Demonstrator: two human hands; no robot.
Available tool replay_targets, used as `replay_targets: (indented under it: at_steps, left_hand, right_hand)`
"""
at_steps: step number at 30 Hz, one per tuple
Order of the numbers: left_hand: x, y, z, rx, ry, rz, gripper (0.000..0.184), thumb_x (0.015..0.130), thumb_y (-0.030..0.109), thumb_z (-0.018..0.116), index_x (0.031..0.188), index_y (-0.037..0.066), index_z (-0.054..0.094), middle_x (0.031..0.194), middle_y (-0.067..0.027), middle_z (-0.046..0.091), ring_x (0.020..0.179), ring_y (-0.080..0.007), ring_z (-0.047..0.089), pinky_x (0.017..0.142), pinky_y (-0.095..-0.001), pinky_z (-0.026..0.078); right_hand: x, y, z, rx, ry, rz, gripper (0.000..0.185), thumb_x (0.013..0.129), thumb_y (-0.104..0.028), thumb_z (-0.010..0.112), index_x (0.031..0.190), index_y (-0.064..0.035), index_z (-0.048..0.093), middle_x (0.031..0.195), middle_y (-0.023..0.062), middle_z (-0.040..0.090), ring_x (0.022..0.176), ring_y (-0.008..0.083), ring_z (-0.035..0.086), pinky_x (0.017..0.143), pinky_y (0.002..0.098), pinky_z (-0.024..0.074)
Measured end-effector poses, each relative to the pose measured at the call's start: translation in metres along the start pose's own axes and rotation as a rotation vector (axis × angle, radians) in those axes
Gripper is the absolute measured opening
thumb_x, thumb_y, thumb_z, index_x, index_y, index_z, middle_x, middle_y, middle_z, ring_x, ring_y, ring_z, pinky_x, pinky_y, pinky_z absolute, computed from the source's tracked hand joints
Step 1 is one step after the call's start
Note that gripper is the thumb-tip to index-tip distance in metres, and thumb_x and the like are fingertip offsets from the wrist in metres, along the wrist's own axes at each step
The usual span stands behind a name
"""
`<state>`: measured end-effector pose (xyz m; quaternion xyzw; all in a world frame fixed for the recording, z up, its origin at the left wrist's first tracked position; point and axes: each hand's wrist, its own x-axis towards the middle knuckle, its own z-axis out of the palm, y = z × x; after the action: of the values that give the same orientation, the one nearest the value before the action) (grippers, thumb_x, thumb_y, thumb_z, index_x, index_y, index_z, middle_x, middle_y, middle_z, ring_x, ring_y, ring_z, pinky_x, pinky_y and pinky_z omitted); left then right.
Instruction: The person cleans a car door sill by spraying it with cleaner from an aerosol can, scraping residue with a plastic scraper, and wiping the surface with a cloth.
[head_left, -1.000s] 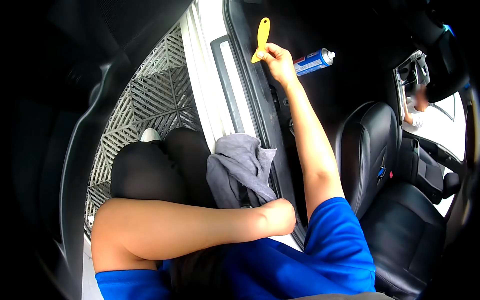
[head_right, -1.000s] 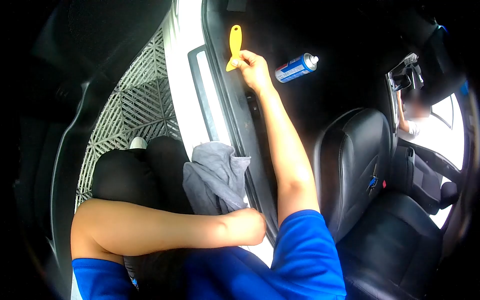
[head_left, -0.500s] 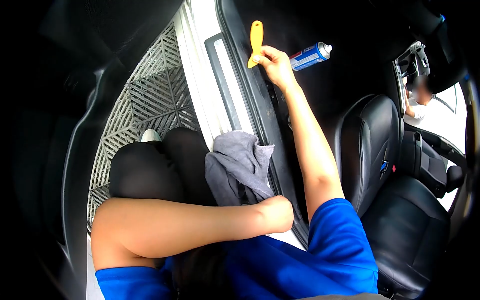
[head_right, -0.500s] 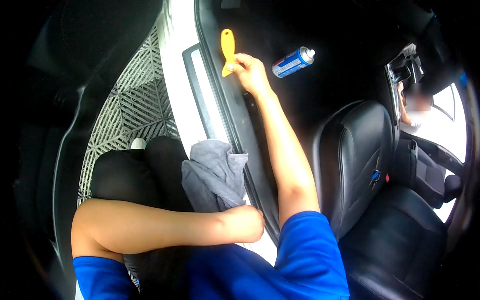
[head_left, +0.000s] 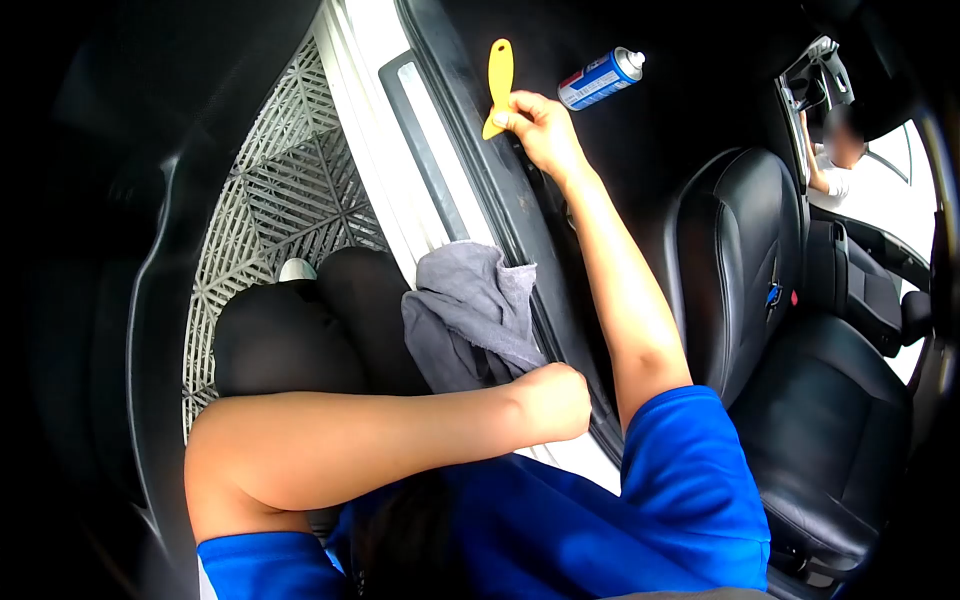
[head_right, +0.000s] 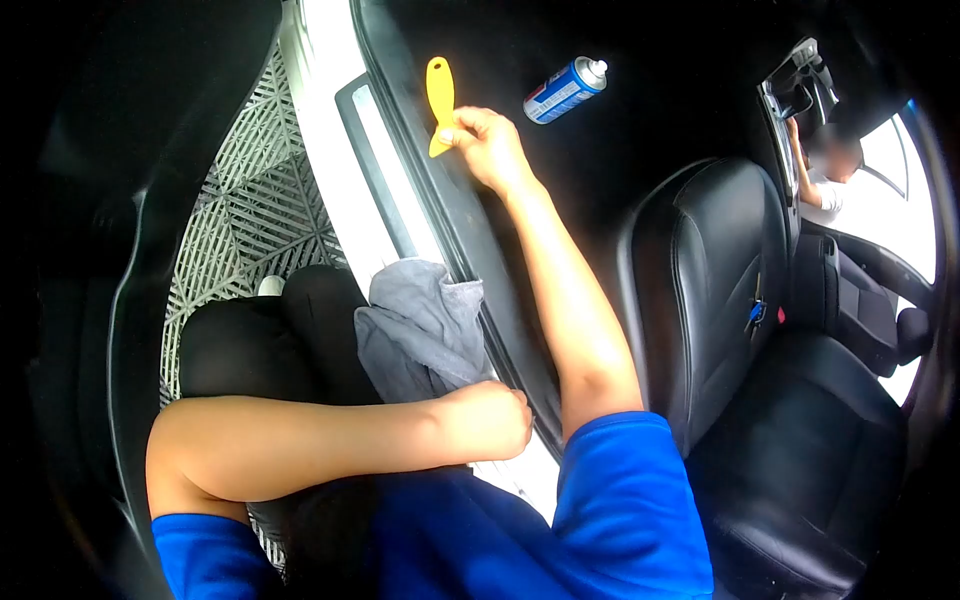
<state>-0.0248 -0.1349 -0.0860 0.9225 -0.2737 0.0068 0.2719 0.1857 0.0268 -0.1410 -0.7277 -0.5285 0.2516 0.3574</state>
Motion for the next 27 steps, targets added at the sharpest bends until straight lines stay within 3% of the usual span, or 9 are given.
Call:
replay_targets:
  at_steps: [2, 5, 6, 7, 10, 13, 15, 18, 27]
  left_hand:
    - [0.001, 0.001, 0.004, 0.016, 0.008, 0.002, 0.013, 0.071, 0.012, 0.065, 0.079, 0.004, 0.071, 0.08, -0.0078, 0.069, 0.083, -0.0232, 0.066, 0.064, -0.0339, 0.055]
    - [-0.003, 0.002, 0.008, -0.005, -0.006, 0.013, 0.013, 0.071, 0.012, 0.065, 0.079, 0.004, 0.071, 0.08, -0.0074, 0.068, 0.082, -0.0228, 0.065, 0.062, -0.034, 0.055]
    - [-0.004, 0.002, 0.007, -0.005, -0.008, 0.011, 0.013, 0.071, 0.013, 0.065, 0.079, 0.004, 0.071, 0.08, -0.0073, 0.068, 0.081, -0.0228, 0.065, 0.062, -0.0339, 0.055]
    - [-0.005, 0.002, 0.007, -0.004, -0.013, 0.009, 0.013, 0.071, 0.013, 0.065, 0.078, 0.004, 0.071, 0.08, -0.0072, 0.068, 0.08, -0.0228, 0.065, 0.061, -0.0338, 0.055]
    - [-0.005, 0.004, 0.009, 0.028, -0.024, 0.013, 0.013, 0.071, 0.014, 0.065, 0.078, 0.005, 0.072, 0.079, -0.0067, 0.069, 0.08, -0.0231, 0.065, 0.062, -0.0339, 0.055]
    - [-0.003, 0.005, 0.009, 0.003, -0.015, 0.014, 0.011, 0.071, 0.014, 0.065, 0.076, 0.008, 0.073, 0.078, -0.0057, 0.069, 0.08, -0.0228, 0.065, 0.064, -0.034, 0.054]
    - [0.0, 0.005, 0.009, -0.022, -0.015, 0.019, 0.011, 0.071, 0.014, 0.065, 0.076, 0.009, 0.073, 0.078, -0.0053, 0.07, 0.08, -0.0226, 0.065, 0.065, -0.034, 0.054]
    - [0.001, 0.006, 0.008, -0.011, -0.009, 0.024, 0.011, 0.071, 0.014, 0.065, 0.075, 0.01, 0.074, 0.078, -0.0048, 0.07, 0.08, -0.0225, 0.066, 0.066, -0.0336, 0.054]
    - [-0.005, 0.006, 0.001, -0.037, -0.055, 0.003, 0.011, 0.072, 0.014, 0.065, 0.077, 0.01, 0.074, 0.079, -0.005, 0.07, 0.082, -0.0227, 0.066, 0.066, -0.033, 0.054]
  right_hand:
    - [-0.019, -0.003, -0.005, -0.107, 0.139, -0.146, 0.018, 0.082, -0.011, 0.077, 0.097, -0.0033, 0.071, 0.089, 0.0116, 0.067, 0.081, 0.0187, 0.063, 0.076, 0.0302, 0.0502]
    - [-0.037, -0.019, -0.015, 0.37, 0.422, 0.018, 0.015, 0.084, -0.011, 0.076, 0.093, -0.0014, 0.069, 0.081, 0.0045, 0.066, 0.07, 0.0119, 0.061, 0.07, 0.0255, 0.0521]
    - [-0.044, -0.027, -0.015, 0.425, 0.509, -0.023, 0.019, 0.085, -0.011, 0.076, 0.097, -0.0007, 0.067, 0.079, 0.002, 0.064, 0.064, 0.0089, 0.057, 0.067, 0.0238, 0.0502]
    - [-0.058, -0.038, -0.019, 0.349, 0.479, 0.052, 0.025, 0.084, -0.012, 0.077, 0.102, -0.0018, 0.063, 0.081, 0.0019, 0.062, 0.067, 0.0079, 0.056, 0.066, 0.0232, 0.0481]
    - [-0.087, -0.007, -0.012, 0.242, 0.396, -0.011, 0.035, 0.081, -0.015, 0.076, 0.106, -0.0025, 0.057, 0.088, 0.0023, 0.061, 0.074, 0.0102, 0.057, 0.07, 0.023, 0.0474]
    - [-0.113, -0.031, -0.009, 0.01, 0.344, 0.075, 0.017, 0.083, -0.004, 0.071, 0.099, -0.0046, 0.068, 0.09, 0.0053, 0.069, 0.078, 0.0108, 0.063, 0.071, 0.0256, 0.0495]
    - [-0.118, -0.021, -0.013, -0.349, 0.306, -0.343, 0.022, 0.074, 0.003, 0.073, 0.094, -0.0053, 0.071, 0.094, 0.0082, 0.071, 0.084, 0.0237, 0.068, 0.078, 0.0309, 0.0533]
    - [-0.124, -0.013, -0.013, -0.39, 0.212, -0.421, 0.024, 0.068, 0.003, 0.07, 0.09, -0.0068, 0.072, 0.095, 0.005, 0.071, 0.092, 0.0238, 0.067, 0.079, 0.032, 0.0534]
    - [-0.096, -0.015, -0.006, -0.4, 0.189, -0.444, 0.023, 0.068, 0.002, 0.071, 0.089, -0.0062, 0.073, 0.092, 0.006, 0.072, 0.087, 0.0245, 0.066, 0.077, 0.0323, 0.0528]
